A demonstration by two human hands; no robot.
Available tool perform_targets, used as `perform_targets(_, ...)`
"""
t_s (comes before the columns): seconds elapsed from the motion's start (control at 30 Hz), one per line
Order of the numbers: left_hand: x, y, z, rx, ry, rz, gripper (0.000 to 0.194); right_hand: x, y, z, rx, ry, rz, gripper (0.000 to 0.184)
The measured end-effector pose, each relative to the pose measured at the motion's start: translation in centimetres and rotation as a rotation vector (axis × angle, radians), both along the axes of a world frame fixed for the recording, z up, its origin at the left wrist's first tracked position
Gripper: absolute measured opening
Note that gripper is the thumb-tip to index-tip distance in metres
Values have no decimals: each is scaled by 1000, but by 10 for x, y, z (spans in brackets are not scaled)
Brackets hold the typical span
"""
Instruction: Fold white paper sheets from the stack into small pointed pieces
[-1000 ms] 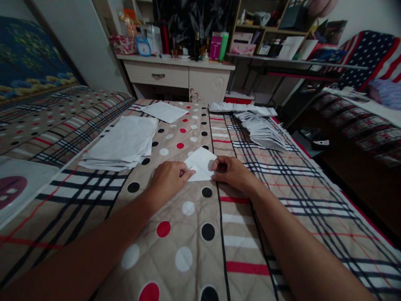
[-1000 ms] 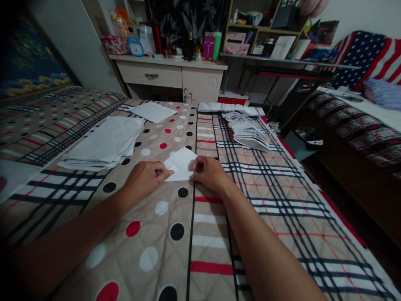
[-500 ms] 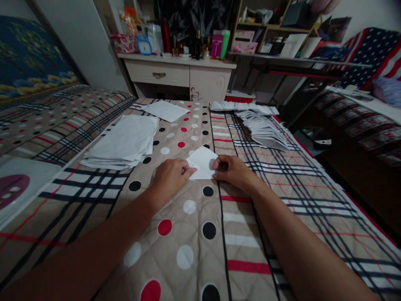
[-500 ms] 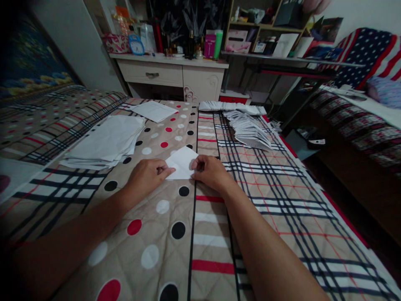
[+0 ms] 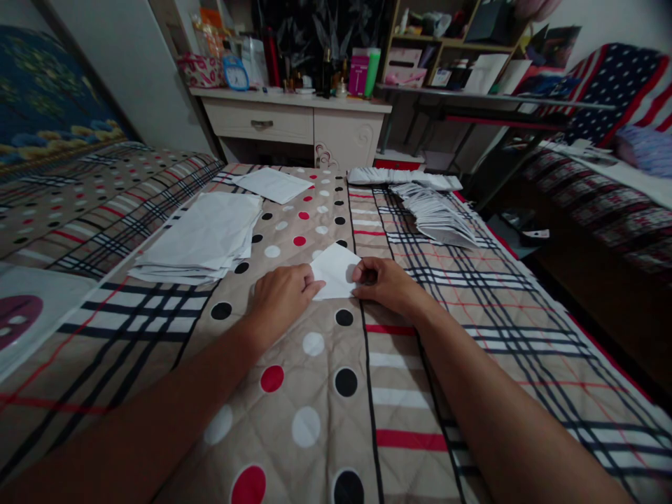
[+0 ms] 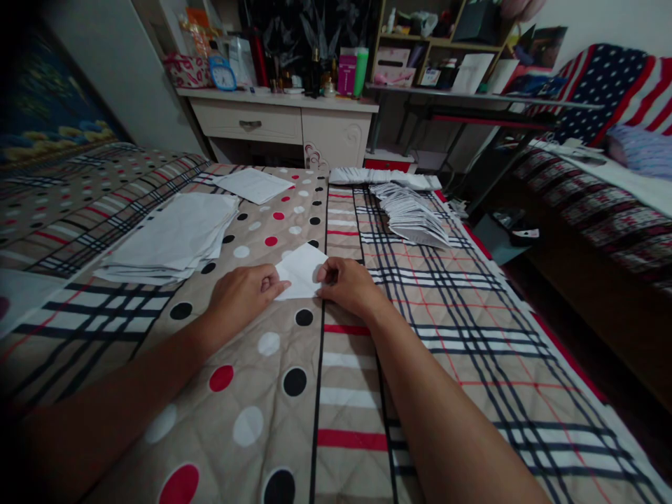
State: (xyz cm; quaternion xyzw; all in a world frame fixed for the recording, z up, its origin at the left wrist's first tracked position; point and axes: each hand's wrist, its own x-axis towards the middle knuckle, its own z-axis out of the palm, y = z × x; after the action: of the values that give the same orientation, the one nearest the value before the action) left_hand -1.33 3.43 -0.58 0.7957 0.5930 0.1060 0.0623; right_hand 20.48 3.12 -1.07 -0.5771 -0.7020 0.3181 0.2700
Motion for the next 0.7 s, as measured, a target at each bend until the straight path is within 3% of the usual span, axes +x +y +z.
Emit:
perform_targets(0.13,0,-1,0,60,-44,-58,20,-2,-1,2,0,4,-10,21)
perform_targets(0.27,4,-2,-4,166,-83,-250,8,-2,-1,2,-11,2,-15,21)
perform_targets(0.37,7,0,-10,142,-111,-348,19,-1,0,1,-11,-2,-13,21)
perform_targets(0.53,10,3,-14,69,-236,-315,8,-1,2,0,-12,-15,-7,21)
perform_targets(0.7,19,2,-9,50,-191,-213,21,-1,2,1,-18,-29,1,21)
